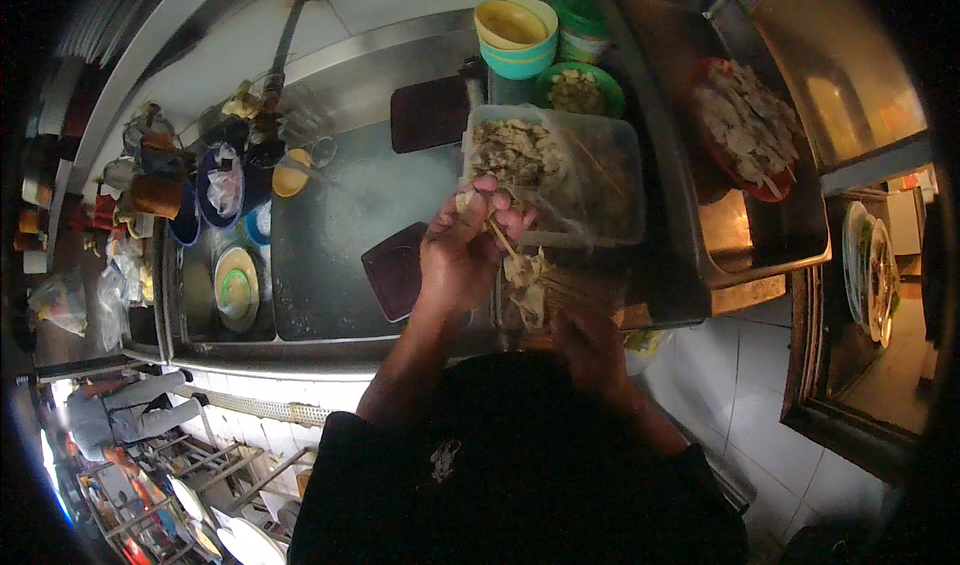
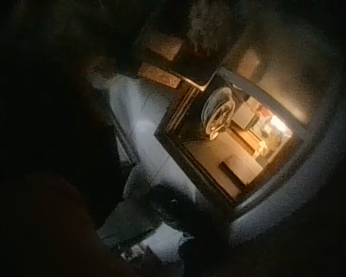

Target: The person repeatedly takes portions of a shredded mixture from a plastic container and wraps them around wooden skewers. The assembled skewers are placed into a red bowl. The person occasionally transfers loose mixture from the bowl back into the container.

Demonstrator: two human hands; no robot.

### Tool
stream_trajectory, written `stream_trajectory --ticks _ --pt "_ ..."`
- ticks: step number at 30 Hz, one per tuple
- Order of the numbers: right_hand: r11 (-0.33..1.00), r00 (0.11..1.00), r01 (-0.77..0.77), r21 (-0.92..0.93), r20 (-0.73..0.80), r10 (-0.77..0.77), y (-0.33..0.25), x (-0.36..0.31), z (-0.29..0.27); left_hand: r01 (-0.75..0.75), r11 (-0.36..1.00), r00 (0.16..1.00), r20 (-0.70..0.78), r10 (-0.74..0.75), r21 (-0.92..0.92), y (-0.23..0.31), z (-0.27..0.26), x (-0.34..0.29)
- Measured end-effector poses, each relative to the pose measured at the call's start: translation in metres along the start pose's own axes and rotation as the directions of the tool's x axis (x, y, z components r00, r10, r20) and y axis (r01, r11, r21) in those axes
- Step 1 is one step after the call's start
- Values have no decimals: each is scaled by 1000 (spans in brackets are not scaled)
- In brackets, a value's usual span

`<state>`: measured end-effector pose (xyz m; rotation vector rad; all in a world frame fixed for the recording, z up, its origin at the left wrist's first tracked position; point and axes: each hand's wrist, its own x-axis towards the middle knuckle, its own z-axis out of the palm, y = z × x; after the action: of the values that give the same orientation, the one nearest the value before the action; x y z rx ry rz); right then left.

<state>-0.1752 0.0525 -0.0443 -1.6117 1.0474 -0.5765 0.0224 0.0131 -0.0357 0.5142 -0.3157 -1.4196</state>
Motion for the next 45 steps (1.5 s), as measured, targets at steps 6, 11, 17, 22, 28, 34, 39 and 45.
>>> stream_trajectory --ticks 6,11,17,22,28,34,39,45 --pt "623 905 348 -700 77 -419 13 -25 26 -117 990 983 -129 127 77 -14 16 -19" --pt "989 998 53 -141 -38 -59 -24 -28 21 -135 978 975 -156 160 162 -17 26 -31" --pt "998 998 -36 57 47 34 -14 -31 20 -25 999 993 -112 30 44 -12 23 -36" --pt "999 999 -29 31 24 28 -16 -29 22 40 998 975 -222 -29 45 -11 28 -44" --pt "995 997 -69 67 -18 71 0 -35 29 62 997 972 -230 -48 54 -17 29 -49" --pt "1000 1000 -6 -14 -29 6 -16 -21 21 35 997 982 -186 -22 71 -22 30 -49" --pt "942 971 -237 237 44 234 -11 -19 18 3 988 965 -260 38 157 -29 38 -44" --pt "978 981 -192 86 13 192 -8 -10 9 -39 982 977 -198 76 187 -40 35 -39"
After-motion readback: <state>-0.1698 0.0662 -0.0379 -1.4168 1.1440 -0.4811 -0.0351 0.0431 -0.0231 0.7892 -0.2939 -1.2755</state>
